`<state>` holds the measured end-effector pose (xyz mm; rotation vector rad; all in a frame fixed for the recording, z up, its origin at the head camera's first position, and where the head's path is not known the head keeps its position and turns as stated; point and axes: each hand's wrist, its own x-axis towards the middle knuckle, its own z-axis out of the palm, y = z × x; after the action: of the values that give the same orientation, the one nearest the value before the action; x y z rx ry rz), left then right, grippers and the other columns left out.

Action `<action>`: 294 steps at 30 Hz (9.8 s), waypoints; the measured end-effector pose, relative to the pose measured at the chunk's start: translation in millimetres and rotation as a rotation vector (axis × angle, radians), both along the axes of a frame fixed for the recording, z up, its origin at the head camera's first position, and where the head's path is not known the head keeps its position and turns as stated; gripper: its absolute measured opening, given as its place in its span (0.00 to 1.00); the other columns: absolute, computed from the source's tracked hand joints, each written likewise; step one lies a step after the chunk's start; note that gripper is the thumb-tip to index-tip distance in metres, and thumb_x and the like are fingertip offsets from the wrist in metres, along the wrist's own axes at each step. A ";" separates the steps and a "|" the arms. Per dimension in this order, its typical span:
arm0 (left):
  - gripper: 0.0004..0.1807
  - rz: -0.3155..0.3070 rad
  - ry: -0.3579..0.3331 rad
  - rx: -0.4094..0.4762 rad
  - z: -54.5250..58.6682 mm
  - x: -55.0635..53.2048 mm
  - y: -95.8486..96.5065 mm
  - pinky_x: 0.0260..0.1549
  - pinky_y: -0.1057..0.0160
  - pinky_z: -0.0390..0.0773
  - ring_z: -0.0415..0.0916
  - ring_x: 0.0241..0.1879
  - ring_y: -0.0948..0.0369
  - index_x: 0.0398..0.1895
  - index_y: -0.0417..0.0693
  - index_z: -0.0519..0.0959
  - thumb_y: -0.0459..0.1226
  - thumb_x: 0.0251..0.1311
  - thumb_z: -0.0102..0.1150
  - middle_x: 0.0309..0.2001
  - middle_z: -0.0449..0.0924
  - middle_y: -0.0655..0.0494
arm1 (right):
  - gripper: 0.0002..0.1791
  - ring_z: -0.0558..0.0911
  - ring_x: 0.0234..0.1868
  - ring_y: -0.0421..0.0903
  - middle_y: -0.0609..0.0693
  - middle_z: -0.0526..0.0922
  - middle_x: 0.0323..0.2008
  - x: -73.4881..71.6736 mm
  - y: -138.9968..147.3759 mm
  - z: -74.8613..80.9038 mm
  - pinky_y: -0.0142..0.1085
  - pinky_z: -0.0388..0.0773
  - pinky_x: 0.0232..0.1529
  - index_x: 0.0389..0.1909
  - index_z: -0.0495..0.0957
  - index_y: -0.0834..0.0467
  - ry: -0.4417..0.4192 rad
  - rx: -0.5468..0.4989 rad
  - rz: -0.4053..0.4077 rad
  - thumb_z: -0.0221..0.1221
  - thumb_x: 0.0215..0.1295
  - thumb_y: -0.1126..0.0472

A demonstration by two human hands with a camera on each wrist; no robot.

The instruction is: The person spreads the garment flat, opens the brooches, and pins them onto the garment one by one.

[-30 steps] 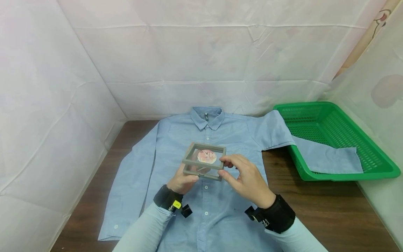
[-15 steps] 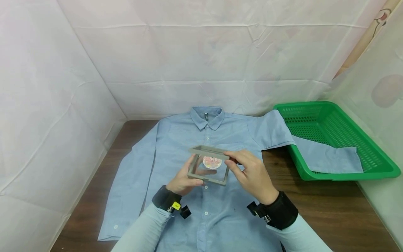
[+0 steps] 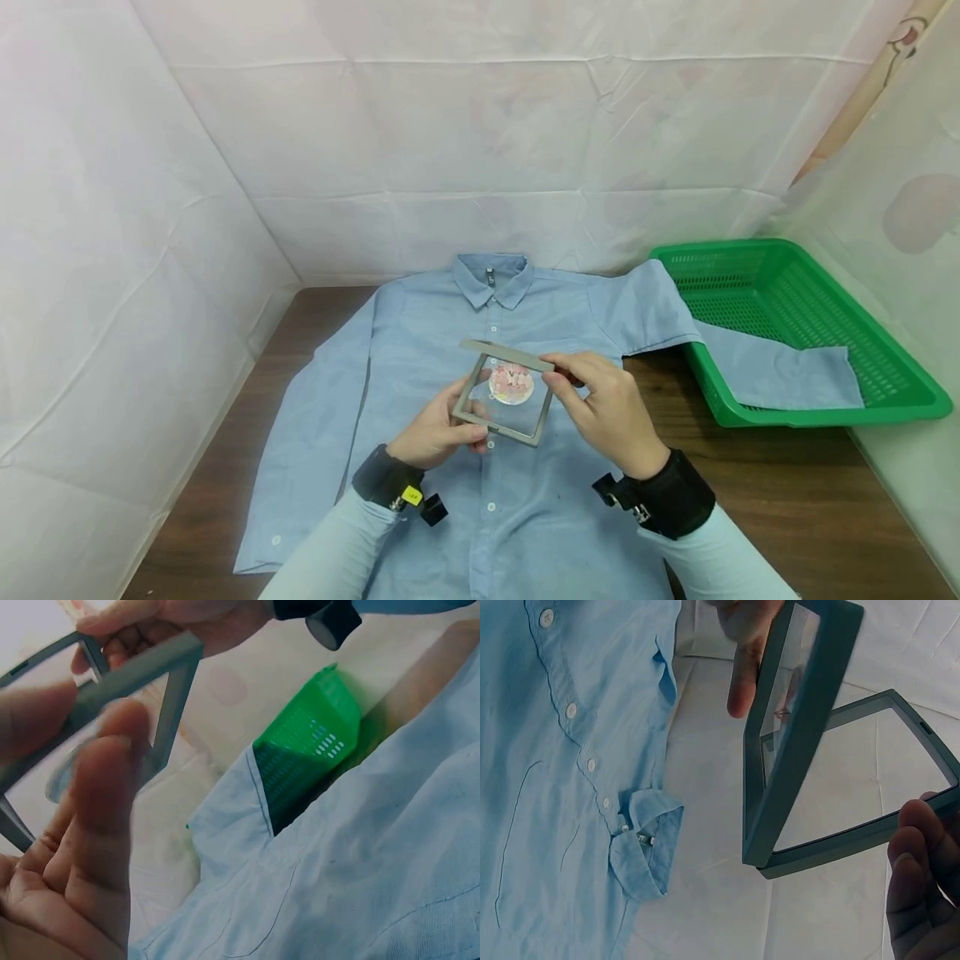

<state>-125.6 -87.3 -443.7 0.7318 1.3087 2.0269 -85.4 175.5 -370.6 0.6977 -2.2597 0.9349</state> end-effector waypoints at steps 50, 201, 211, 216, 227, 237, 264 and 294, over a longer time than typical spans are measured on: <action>0.32 0.112 -0.125 0.053 -6.9 14.6 -3.2 0.30 0.65 0.81 0.82 0.27 0.61 0.75 0.39 0.38 0.29 0.74 0.37 0.31 0.81 0.53 | 0.09 0.77 0.32 0.40 0.51 0.79 0.33 -33.1 23.1 -13.8 0.27 0.70 0.35 0.48 0.73 0.62 -0.303 -0.224 -0.013 0.55 0.70 0.66; 0.36 0.425 -0.276 0.021 -63.9 -2.5 -14.7 0.38 0.62 0.81 0.82 0.33 0.56 0.77 0.56 0.39 0.34 0.74 0.43 0.37 0.77 0.46 | 0.38 0.71 0.25 0.46 0.53 0.73 0.32 -82.2 -2.1 -75.9 0.39 0.67 0.28 0.69 0.58 0.64 -0.840 0.107 -0.067 0.55 0.69 0.44; 0.35 0.344 -0.230 0.023 -65.9 -7.8 -13.9 0.35 0.63 0.81 0.82 0.32 0.57 0.77 0.51 0.38 0.30 0.74 0.38 0.36 0.76 0.46 | 0.30 0.73 0.35 0.45 0.50 0.75 0.37 -110.8 -8.3 -81.8 0.49 0.68 0.33 0.70 0.61 0.45 -0.613 -0.117 0.049 0.50 0.70 0.40; 0.36 0.358 -0.232 0.030 -66.6 -6.4 -13.9 0.34 0.63 0.81 0.82 0.32 0.57 0.77 0.51 0.39 0.30 0.73 0.41 0.35 0.78 0.46 | 0.30 0.71 0.33 0.44 0.49 0.76 0.39 -160.5 -2.3 -136.0 0.42 0.65 0.35 0.72 0.55 0.38 -0.549 -0.160 0.104 0.48 0.72 0.42; 0.33 0.342 -0.207 0.012 -65.5 -5.6 -13.5 0.34 0.64 0.81 0.81 0.31 0.58 0.77 0.48 0.39 0.30 0.74 0.37 0.34 0.77 0.48 | 0.21 0.73 0.33 0.39 0.39 0.73 0.35 -183.5 -10.9 -169.2 0.40 0.69 0.34 0.67 0.62 0.34 -0.486 -0.187 0.086 0.37 0.76 0.42; 0.35 0.398 -0.248 -0.020 -67.6 -5.8 -13.3 0.36 0.63 0.81 0.82 0.32 0.57 0.77 0.51 0.41 0.33 0.73 0.42 0.34 0.79 0.48 | 0.19 0.70 0.25 0.48 0.53 0.76 0.29 -89.6 -33.2 -43.5 0.39 0.67 0.30 0.58 0.71 0.58 -0.571 -0.107 0.169 0.44 0.77 0.51; 0.39 0.357 -0.218 -0.035 -62.7 -5.9 -15.3 0.38 0.59 0.79 0.80 0.34 0.56 0.75 0.44 0.47 0.61 0.72 0.18 0.38 0.75 0.48 | 0.03 0.68 0.20 0.32 0.36 0.69 0.22 -60.5 -38.3 -65.8 0.29 0.68 0.22 0.42 0.75 0.54 -0.338 0.188 0.348 0.55 0.71 0.62; 0.28 0.352 -0.210 0.037 -61.1 -4.7 -14.8 0.35 0.63 0.81 0.83 0.32 0.58 0.75 0.39 0.39 0.34 0.77 0.29 0.37 0.77 0.46 | 0.06 0.70 0.24 0.30 0.35 0.75 0.27 -52.5 -37.5 -90.9 0.27 0.70 0.24 0.39 0.78 0.50 -0.275 0.283 0.298 0.61 0.65 0.63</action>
<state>-130.4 -102.1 -504.7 0.3058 1.3511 2.3359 -137.9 137.9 -461.6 1.1149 -2.6108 0.8986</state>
